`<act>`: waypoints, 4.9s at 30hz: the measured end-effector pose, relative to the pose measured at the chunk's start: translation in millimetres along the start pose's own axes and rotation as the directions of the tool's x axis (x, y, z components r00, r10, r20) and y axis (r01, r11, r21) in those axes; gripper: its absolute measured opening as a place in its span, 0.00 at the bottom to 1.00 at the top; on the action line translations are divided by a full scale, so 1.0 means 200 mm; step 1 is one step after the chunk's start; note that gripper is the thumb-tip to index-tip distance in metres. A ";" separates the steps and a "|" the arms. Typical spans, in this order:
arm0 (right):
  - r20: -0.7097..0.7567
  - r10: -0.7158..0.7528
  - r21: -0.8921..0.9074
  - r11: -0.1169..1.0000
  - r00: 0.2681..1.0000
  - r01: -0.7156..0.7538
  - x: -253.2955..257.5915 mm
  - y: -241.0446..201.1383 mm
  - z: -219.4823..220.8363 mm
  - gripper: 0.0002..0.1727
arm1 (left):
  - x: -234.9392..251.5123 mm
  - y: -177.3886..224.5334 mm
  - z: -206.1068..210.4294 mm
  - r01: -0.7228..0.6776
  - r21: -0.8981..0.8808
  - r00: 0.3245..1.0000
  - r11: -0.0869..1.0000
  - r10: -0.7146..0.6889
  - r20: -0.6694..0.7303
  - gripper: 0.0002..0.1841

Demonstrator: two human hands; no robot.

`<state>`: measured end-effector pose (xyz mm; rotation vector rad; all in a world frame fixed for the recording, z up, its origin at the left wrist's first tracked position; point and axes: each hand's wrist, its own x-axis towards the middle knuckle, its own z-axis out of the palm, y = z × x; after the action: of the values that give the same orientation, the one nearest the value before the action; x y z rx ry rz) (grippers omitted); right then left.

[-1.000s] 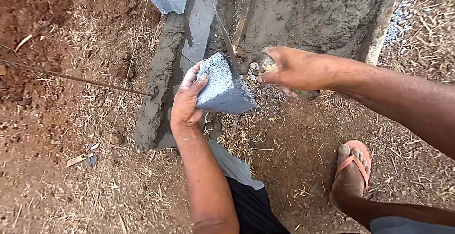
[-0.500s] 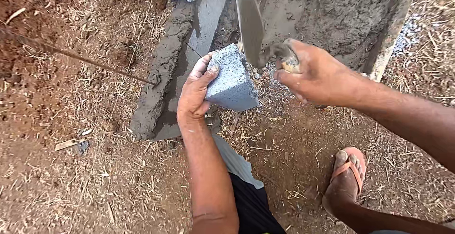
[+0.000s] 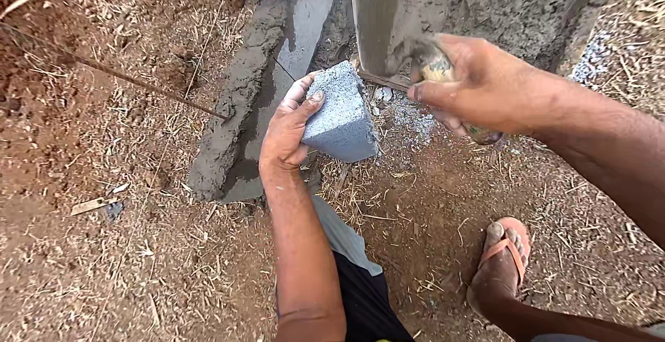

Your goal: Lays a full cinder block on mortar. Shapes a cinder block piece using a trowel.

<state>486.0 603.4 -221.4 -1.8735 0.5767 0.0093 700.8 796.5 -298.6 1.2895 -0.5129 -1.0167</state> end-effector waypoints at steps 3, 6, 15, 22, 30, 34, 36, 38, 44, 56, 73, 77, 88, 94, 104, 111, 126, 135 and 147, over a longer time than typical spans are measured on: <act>-0.048 -0.046 0.034 0.998 0.998 0.048 0.05 -0.04 0.00 0.09 | 0.00 0.01 0.00 0.001 0.000 1.000 1.000 -0.001 0.004 0.22; 0.058 0.110 -0.013 0.994 0.992 -0.109 0.11 0.06 0.06 0.14 | -0.01 0.01 0.00 -0.001 0.009 1.000 1.000 0.001 0.000 0.21; -0.023 -0.033 0.056 0.998 0.999 0.034 0.08 -0.09 -0.04 0.10 | 0.00 0.01 0.01 -0.016 0.031 1.000 0.999 0.016 -0.003 0.21; 0.144 0.194 -0.045 0.981 0.970 -0.189 0.10 0.13 0.04 0.15 | -0.01 0.01 -0.01 -0.020 0.046 1.000 0.999 0.019 0.003 0.22; -0.016 0.022 0.087 0.996 1.000 -0.020 0.09 -0.02 0.02 0.15 | -0.01 0.00 0.02 -0.021 0.045 1.000 0.999 0.020 0.011 0.21; 0.149 0.212 -0.052 0.977 0.966 -0.207 0.08 0.18 0.11 0.16 | -0.02 0.00 0.00 -0.015 0.041 1.000 0.999 0.016 -0.014 0.21; 0.147 0.214 -0.076 0.976 0.966 -0.204 0.08 0.19 0.09 0.16 | -0.02 0.00 0.00 -0.011 0.039 1.000 0.999 0.012 -0.014 0.21; 0.101 0.144 -0.010 0.990 0.984 -0.144 0.08 0.12 0.05 0.14 | -0.01 0.00 0.01 -0.010 0.044 1.000 0.999 0.010 -0.005 0.21; 0.042 0.100 0.072 0.992 0.994 -0.102 0.11 0.08 0.04 0.18 | -0.05 -0.01 0.02 -0.021 0.128 0.999 0.992 0.024 -0.024 0.21; 0.042 0.072 0.033 0.997 0.997 -0.073 0.12 0.08 0.05 0.18 | -0.02 -0.02 0.00 -0.029 0.072 1.000 0.997 0.029 0.008 0.21; 0.015 -0.011 0.118 0.993 1.000 0.009 0.14 0.02 0.04 0.12 | 0.00 0.00 -0.02 -0.026 0.000 1.000 1.000 0.026 0.017 0.21; 0.008 0.059 0.069 0.996 0.998 -0.060 0.12 0.03 0.03 0.10 | 0.00 0.00 -0.01 -0.016 -0.003 1.000 1.000 0.016 0.012 0.20; 0.060 0.122 -0.055 0.991 0.991 -0.119 0.11 0.10 0.06 0.13 | -0.01 0.01 0.00 -0.015 0.000 1.000 1.000 0.015 0.003 0.20; -0.064 -0.066 0.016 0.998 0.996 0.067 0.09 -0.04 0.03 0.14 | -0.01 0.00 0.01 -0.002 0.012 1.000 1.000 0.002 -0.015 0.20; -0.037 -0.018 0.006 1.000 0.999 0.019 0.08 0.00 0.04 0.10 | 0.00 0.00 0.00 -0.004 0.010 1.000 1.000 0.004 -0.002 0.21; 0.022 0.079 -0.015 0.997 0.997 -0.078 0.11 0.11 0.11 0.14 | -0.01 0.00 -0.01 -0.010 -0.010 1.000 1.000 0.009 -0.004 0.20; 0.015 0.124 0.010 0.992 0.992 -0.124 0.09 0.13 0.08 0.13 | 0.00 -0.01 -0.01 -0.014 -0.005 1.000 1.000 0.014 -0.002 0.21; 0.082 0.140 -0.079 0.988 0.987 -0.134 0.10 0.17 0.13 0.14 | 0.00 0.00 -0.01 -0.018 -0.011 1.000 1.000 0.018 -0.002 0.21; 0.007 -0.008 0.009 1.000 1.000 0.008 0.07 0.08 0.10 0.13 | 0.00 0.00 0.00 -0.009 -0.001 1.000 1.000 0.009 -0.001 0.21</act>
<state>496.1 611.5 -247.5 -1.8664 0.5640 0.0083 700.6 796.1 -297.7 1.2857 -0.5170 -1.0083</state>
